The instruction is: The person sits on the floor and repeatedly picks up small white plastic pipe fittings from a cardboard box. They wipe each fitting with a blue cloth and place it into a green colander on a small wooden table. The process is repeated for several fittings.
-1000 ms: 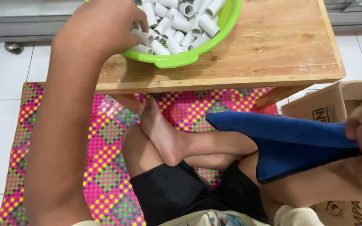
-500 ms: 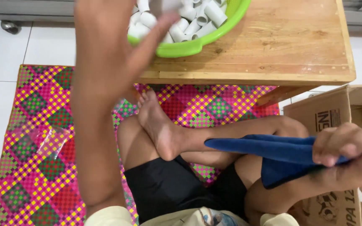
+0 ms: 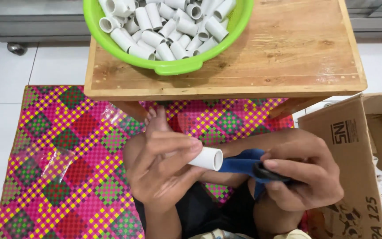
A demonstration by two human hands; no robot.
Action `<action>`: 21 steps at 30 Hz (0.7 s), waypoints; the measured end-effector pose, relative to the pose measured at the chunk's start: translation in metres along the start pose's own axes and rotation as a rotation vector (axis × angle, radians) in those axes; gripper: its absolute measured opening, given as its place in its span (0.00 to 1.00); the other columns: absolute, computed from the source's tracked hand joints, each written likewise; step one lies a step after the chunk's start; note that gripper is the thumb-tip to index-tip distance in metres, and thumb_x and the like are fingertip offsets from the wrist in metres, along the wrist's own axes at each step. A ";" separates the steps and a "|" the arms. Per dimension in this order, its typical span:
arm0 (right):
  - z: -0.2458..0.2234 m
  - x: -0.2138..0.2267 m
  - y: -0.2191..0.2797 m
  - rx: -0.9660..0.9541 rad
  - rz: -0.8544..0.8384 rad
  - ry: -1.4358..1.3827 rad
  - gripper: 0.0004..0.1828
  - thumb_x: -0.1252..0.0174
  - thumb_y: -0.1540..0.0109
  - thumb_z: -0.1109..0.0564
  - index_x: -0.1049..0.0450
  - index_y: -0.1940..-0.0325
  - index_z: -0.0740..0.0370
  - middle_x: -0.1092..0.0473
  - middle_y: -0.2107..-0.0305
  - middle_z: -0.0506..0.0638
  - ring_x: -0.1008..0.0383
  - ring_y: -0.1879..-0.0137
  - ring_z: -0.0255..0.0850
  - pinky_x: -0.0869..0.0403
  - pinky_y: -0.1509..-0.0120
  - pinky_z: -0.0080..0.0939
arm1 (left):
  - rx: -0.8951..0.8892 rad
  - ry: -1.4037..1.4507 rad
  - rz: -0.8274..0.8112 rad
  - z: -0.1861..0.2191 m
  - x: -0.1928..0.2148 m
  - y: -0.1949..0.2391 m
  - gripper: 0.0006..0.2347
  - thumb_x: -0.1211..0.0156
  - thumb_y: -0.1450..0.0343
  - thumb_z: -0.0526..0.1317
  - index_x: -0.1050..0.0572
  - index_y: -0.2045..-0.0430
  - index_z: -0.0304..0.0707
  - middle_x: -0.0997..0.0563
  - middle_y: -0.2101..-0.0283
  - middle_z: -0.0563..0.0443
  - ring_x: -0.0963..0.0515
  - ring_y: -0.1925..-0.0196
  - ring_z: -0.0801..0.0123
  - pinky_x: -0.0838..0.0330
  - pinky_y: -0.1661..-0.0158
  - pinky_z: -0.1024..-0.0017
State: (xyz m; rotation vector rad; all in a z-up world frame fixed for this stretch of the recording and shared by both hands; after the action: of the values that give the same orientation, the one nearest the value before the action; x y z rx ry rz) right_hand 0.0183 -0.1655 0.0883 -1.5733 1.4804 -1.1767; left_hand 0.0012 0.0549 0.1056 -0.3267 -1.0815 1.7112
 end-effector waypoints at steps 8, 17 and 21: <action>-0.007 -0.022 -0.007 -0.124 -0.180 0.153 0.09 0.42 0.42 0.53 0.22 0.63 0.61 0.30 0.67 0.58 0.27 0.67 0.37 0.28 0.63 0.27 | -0.005 0.222 -0.100 0.005 -0.011 -0.003 0.07 0.36 0.33 0.36 0.26 0.65 0.36 0.19 0.60 0.42 0.17 0.61 0.59 0.18 0.54 0.69; -0.005 -0.022 -0.011 -0.171 -0.111 0.074 0.11 0.40 0.42 0.54 0.29 0.61 0.62 0.28 0.70 0.60 0.22 0.68 0.40 0.20 0.62 0.33 | 0.000 0.261 -0.128 0.001 -0.014 -0.001 0.08 0.34 0.34 0.38 0.23 0.63 0.41 0.19 0.60 0.46 0.20 0.62 0.61 0.21 0.57 0.73; 0.000 -0.018 -0.005 -0.180 -0.171 0.023 0.13 0.39 0.42 0.55 0.34 0.59 0.60 0.27 0.68 0.59 0.19 0.67 0.39 0.19 0.60 0.32 | 0.022 0.344 -0.109 0.000 -0.018 -0.001 0.09 0.30 0.37 0.37 0.22 0.66 0.40 0.19 0.62 0.46 0.21 0.64 0.63 0.25 0.61 0.76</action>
State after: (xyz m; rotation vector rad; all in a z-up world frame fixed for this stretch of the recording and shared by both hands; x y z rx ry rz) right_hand 0.0207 -0.1475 0.0903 -1.8438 1.5266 -1.1863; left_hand 0.0097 0.0397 0.1017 -0.5176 -0.8122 1.5020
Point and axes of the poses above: each hand's wrist, its own y-axis away from the middle knuckle, its own x-axis out of the back of the hand, z = x × y, the point moved 6 cm from there along -y, towards the middle knuckle
